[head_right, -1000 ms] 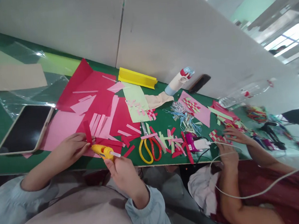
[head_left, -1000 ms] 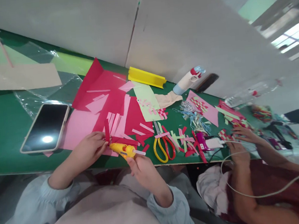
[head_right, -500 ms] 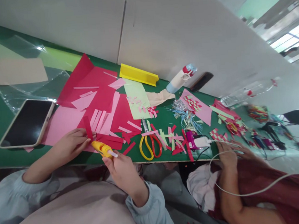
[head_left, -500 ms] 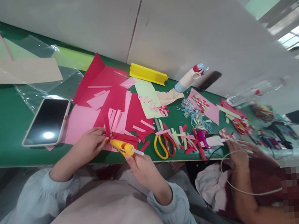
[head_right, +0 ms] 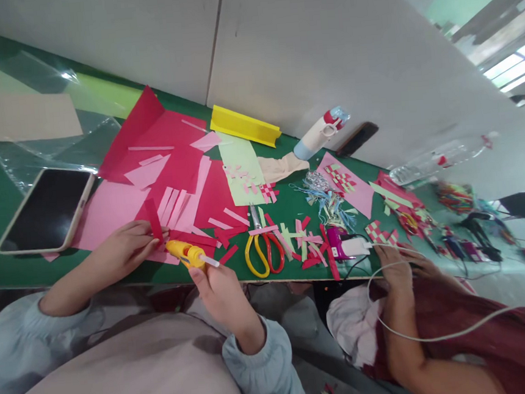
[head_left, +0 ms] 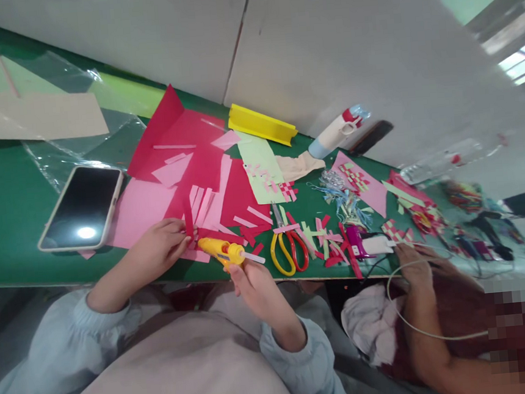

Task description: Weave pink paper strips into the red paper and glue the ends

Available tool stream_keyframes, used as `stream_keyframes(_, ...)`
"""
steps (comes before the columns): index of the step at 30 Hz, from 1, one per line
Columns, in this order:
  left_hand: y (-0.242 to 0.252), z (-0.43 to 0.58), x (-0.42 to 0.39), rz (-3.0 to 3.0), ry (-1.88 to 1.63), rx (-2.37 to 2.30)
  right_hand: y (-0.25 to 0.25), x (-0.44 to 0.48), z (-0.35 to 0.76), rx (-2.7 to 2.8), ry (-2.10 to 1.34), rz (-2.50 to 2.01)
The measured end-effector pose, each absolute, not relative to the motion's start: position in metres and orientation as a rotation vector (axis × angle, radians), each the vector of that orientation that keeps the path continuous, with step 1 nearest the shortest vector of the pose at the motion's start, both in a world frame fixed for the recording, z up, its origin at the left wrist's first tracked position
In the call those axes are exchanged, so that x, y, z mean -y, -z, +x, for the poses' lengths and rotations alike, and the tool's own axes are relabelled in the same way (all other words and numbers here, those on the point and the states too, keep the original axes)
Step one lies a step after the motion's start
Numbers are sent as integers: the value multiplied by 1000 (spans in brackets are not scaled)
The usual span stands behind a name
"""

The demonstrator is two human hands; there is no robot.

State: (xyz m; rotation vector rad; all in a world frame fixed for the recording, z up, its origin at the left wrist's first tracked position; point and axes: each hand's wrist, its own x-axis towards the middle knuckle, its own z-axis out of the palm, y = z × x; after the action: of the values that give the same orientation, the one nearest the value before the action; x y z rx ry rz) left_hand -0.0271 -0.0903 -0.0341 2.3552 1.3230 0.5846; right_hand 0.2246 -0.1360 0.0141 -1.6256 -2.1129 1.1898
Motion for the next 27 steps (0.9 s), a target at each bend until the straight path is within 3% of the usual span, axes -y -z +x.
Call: stream_keyframes(27, 33, -27, 90, 2338, -581, -1311, -24, 134, 219, 2270, -1113, -1662)
